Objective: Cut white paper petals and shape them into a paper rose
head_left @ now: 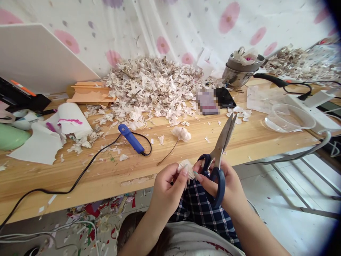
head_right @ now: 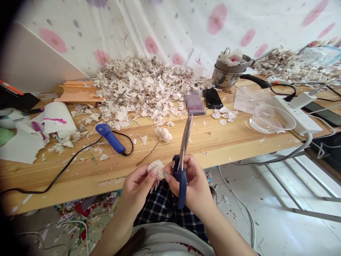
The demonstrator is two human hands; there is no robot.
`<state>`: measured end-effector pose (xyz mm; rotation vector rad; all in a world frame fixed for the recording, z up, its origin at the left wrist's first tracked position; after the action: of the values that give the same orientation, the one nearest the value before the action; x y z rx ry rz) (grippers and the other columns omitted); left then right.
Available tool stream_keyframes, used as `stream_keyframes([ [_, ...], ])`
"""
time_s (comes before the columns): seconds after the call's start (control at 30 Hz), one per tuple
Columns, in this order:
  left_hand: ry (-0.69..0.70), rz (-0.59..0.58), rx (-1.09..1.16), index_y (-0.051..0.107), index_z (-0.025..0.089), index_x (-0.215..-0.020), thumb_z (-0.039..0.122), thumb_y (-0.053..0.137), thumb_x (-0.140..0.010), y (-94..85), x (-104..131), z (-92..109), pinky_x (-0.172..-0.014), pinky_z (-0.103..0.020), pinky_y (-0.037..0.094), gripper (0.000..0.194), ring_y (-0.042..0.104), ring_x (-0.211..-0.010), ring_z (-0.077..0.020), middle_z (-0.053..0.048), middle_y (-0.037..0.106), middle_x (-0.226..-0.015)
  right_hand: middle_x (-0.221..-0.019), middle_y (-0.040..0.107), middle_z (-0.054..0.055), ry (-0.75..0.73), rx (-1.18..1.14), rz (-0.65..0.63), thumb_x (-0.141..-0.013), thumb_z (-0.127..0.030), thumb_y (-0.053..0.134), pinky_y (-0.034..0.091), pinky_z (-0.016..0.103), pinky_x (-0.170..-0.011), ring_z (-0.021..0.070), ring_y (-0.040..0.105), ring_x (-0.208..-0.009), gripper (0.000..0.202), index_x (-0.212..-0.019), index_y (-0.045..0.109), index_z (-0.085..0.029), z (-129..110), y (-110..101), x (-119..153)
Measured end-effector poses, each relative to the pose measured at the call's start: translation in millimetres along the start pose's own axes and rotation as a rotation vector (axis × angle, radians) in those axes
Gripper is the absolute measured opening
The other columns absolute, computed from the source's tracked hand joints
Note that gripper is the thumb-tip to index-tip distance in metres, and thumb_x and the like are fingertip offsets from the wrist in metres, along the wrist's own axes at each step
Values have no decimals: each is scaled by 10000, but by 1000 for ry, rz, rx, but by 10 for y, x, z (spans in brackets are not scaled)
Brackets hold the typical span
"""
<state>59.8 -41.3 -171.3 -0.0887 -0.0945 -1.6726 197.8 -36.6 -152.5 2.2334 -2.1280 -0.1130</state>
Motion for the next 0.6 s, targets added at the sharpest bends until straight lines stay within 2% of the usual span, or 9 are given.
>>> stream_keyframes([
  [0.17, -18, -8, 8, 489, 178, -638, 502, 530, -883, -6, -2, -24, -546, -245, 292, 408, 367, -574, -113, 24, 405, -597, -855, 685, 11, 61, -6, -26, -794, -253, 711, 520, 270, -673, 141, 616, -728, 223, -894, 512, -237, -2, -16, 18],
  [0.3, 4, -30, -22, 487, 176, -656, 493, 504, -903, -2, 6, -28, -551, -245, 298, 402, 379, -588, -112, 22, 411, -619, -837, 683, 4, 33, -11, -68, -785, -240, 721, 526, 256, -668, 135, 623, -722, 214, -901, 542, -227, 3, 8, 16],
  [0.47, 53, -37, -80, 476, 176, -655, 466, 496, -917, -26, 7, -2, -547, -240, 289, 391, 362, -588, -105, 29, 387, -617, -829, 673, -16, 10, -9, -61, -790, -213, 714, 508, 218, -624, 109, 605, -697, 199, -885, 539, -229, 38, 8, 17],
  [0.6, 39, -55, -47, 487, 176, -663, 481, 498, -910, -20, -6, -17, -549, -241, 298, 393, 375, -592, -108, 24, 408, -624, -819, 666, -24, 16, -24, -62, -793, -193, 709, 492, 200, -598, 96, 589, -671, 202, -891, 536, -229, 38, -4, 32],
])
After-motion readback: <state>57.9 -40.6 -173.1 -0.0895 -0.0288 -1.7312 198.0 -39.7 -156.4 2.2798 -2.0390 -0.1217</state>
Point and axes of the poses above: each hand's wrist, its own x-axis away from the middle knuckle, its own y-axis out of the palm, z = x × y, the point moved 8 cm from there along -x, towards the middle knuckle
